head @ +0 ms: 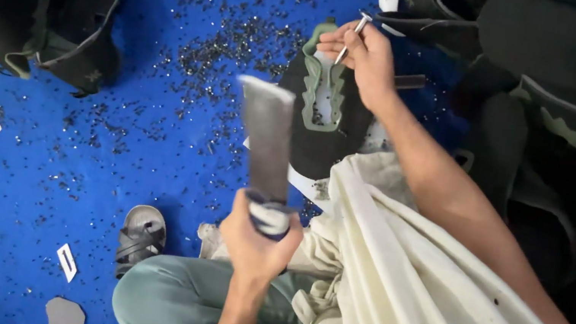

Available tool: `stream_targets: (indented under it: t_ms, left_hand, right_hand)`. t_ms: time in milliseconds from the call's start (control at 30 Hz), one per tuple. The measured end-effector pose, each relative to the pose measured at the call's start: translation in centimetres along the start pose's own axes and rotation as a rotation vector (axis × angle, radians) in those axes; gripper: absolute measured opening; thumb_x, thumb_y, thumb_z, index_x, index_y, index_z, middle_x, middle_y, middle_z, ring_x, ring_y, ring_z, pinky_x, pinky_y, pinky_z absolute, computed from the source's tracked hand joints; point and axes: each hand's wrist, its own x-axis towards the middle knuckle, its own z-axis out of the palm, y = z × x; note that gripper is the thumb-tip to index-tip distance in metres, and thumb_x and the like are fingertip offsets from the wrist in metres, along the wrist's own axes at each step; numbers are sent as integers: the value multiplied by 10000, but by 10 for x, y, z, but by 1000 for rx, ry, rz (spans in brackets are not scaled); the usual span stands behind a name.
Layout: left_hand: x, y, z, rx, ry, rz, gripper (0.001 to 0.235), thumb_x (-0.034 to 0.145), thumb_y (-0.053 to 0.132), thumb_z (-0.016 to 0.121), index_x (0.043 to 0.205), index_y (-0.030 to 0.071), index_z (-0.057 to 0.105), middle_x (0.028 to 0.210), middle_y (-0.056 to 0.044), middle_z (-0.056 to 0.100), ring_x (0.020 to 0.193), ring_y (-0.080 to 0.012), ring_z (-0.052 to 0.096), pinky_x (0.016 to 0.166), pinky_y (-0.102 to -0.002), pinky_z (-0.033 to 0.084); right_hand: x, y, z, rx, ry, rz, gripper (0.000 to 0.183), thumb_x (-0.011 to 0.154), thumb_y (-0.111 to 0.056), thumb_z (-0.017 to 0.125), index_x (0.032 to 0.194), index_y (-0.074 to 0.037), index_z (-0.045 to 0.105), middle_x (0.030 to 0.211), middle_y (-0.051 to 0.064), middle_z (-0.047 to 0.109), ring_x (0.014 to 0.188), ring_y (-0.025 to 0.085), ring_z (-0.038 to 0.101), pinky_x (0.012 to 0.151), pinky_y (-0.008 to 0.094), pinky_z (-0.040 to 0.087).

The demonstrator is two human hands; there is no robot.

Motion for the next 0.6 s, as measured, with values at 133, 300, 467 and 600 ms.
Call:
stream_targets:
  t_ms: [133, 300, 467, 600]
  left_hand:
    - [-1, 59, -40, 50, 152, 230, 425, 612, 148, 868, 907, 42, 580, 678, -44, 666, 556, -138, 649, 588, -283, 535]
    - [27, 97, -51, -376, 103, 635, 352, 689, 76, 734, 976, 110, 533, 833, -55, 625, 724, -208, 616, 720, -348, 520]
    - [48, -57, 45, 326, -39, 133, 351, 710, 176, 824, 952, 46, 605, 817, -161, 674, 755, -326, 667, 694, -398, 523]
    - [2, -45, 18, 158, -42, -41, 393, 663, 184, 811, 961, 10, 625, 777, -161, 728, 735, -324, 758, 655, -392, 582]
  right_hand:
    - [8, 10, -7, -158, -81, 56, 156, 1067, -72, 469, 1042, -13, 611, 1062, 137, 749, 980, 214, 771, 884, 335, 640]
    - [-20, -2, 9, -770, -165, -476, 130, 988, 102, 531, 1063, 52, 625, 1138, 155, 764, 1050, 239, 779, 881, 308, 621]
    - [-27, -3, 9, -975, -233, -686, 238, 952, 60, 590, 1176, 68, 670, 1126, 212, 721, 1034, 319, 722, 864, 355, 590]
    - [1, 37, -37, -93, 23, -146, 225, 1138, -85, 550, 953, -2, 647, 1071, 174, 757, 924, 237, 740, 854, 361, 607]
